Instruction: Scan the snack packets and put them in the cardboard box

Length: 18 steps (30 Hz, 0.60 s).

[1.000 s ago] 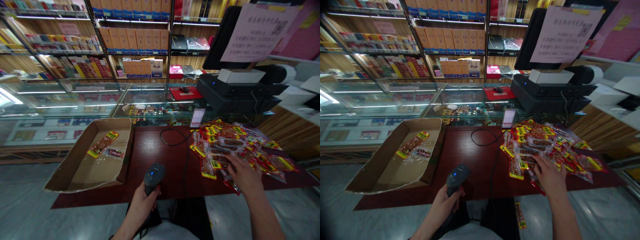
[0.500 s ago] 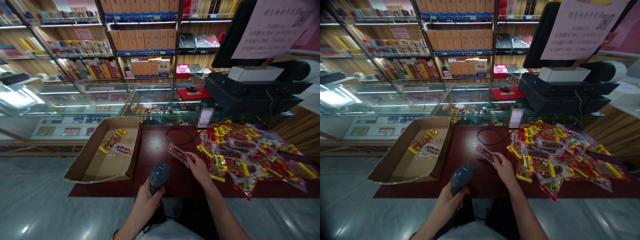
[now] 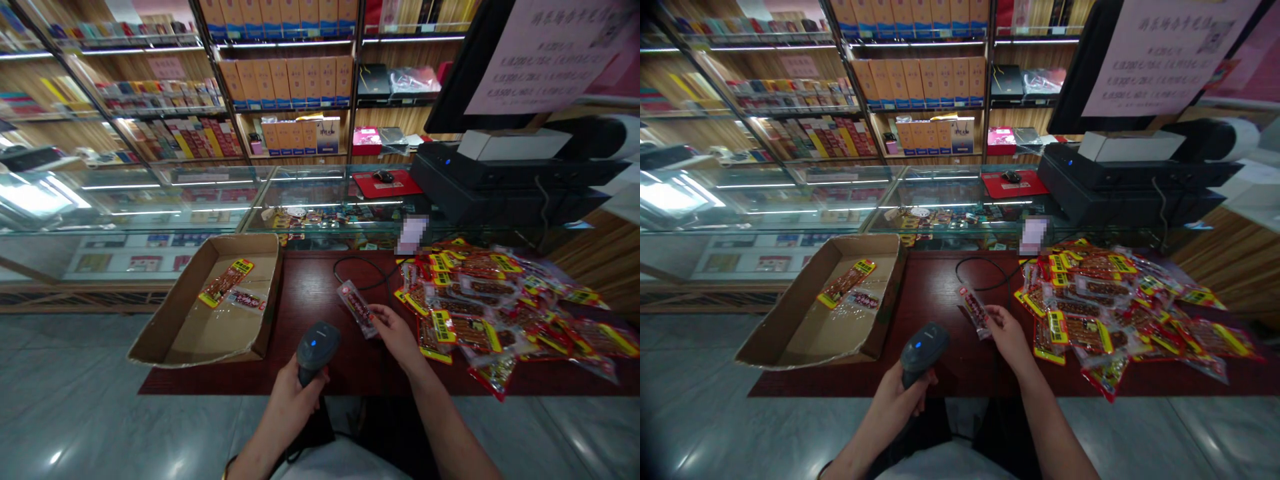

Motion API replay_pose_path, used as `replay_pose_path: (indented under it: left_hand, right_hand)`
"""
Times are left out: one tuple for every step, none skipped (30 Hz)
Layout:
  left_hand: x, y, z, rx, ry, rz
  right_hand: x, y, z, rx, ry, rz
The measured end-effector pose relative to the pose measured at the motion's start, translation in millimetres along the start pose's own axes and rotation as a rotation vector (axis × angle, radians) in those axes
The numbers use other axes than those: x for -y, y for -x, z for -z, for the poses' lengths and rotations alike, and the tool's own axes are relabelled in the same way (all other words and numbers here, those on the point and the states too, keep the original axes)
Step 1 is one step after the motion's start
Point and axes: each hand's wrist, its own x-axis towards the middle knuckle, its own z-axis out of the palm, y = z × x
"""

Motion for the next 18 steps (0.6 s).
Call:
replay_pose_path:
  left_hand:
    - [-1,0,-1,0.006,0.002,-0.005]
    - [-1,0,-2,0.013,0.005,-0.010]
    - [-1,0,-3,0.020,0.009,-0.014]
    - [-1,0,-4,0.025,0.012,-0.016]
    - [0,0,-5,0.027,0.015,-0.016]
    - [0,1,-5,0.028,0.017,-0.013]
    - [1,1,-6,0.029,0.023,-0.011]
    - [2,1,-6,0.033,0.028,-0.007]
    - [2,1,-6,0.041,0.033,-0.007]
    - [2,2,-6,0.049,0.037,-0.012]
    - [2,2,-6,0.060,0.037,-0.021]
    - [2,3,-6,0.071,0.035,-0.035]
    - [1,3,-6,0.080,0.030,-0.053]
    - [1,4,-6,0.089,0.021,-0.068]
    - [0,4,-6,0.092,0.012,-0.081]
    - [0,5,-6,0.094,0.003,-0.089]
    - [-1,5,-6,0.093,-0.004,-0.096]
    - [-2,5,-6,0.088,-0.007,-0.098]
  right_hand:
    - [1,1,-1,0.017,-0.123,-0.046]
    - [3,3,-1,0.026,-0.236,-0.082]
    - [5,4,-1,0.028,-0.328,-0.108]
    - [7,5,-1,0.022,-0.399,-0.125]
    - [9,6,-1,0.011,-0.450,-0.139]
    - [10,7,-1,0.002,-0.483,-0.152]
    - [12,7,-1,-0.002,-0.504,-0.160]
    - [13,8,0,-0.004,-0.517,-0.163]
    - [13,8,0,-0.011,-0.528,-0.162]
    - [14,8,-1,-0.025,-0.534,-0.159]
    - [13,8,-1,-0.042,-0.537,-0.154]
    - [13,8,-3,-0.063,-0.536,-0.149]
    - [13,8,-5,-0.082,-0.532,-0.143]
    - [12,9,-7,-0.097,-0.526,-0.134]
    - [12,9,-10,-0.106,-0.520,-0.123]
    - [12,10,-13,-0.124,-0.520,-0.112]
    - [12,11,-16,-0.150,-0.533,-0.098]
    - [12,12,-19,-0.179,-0.559,-0.079]
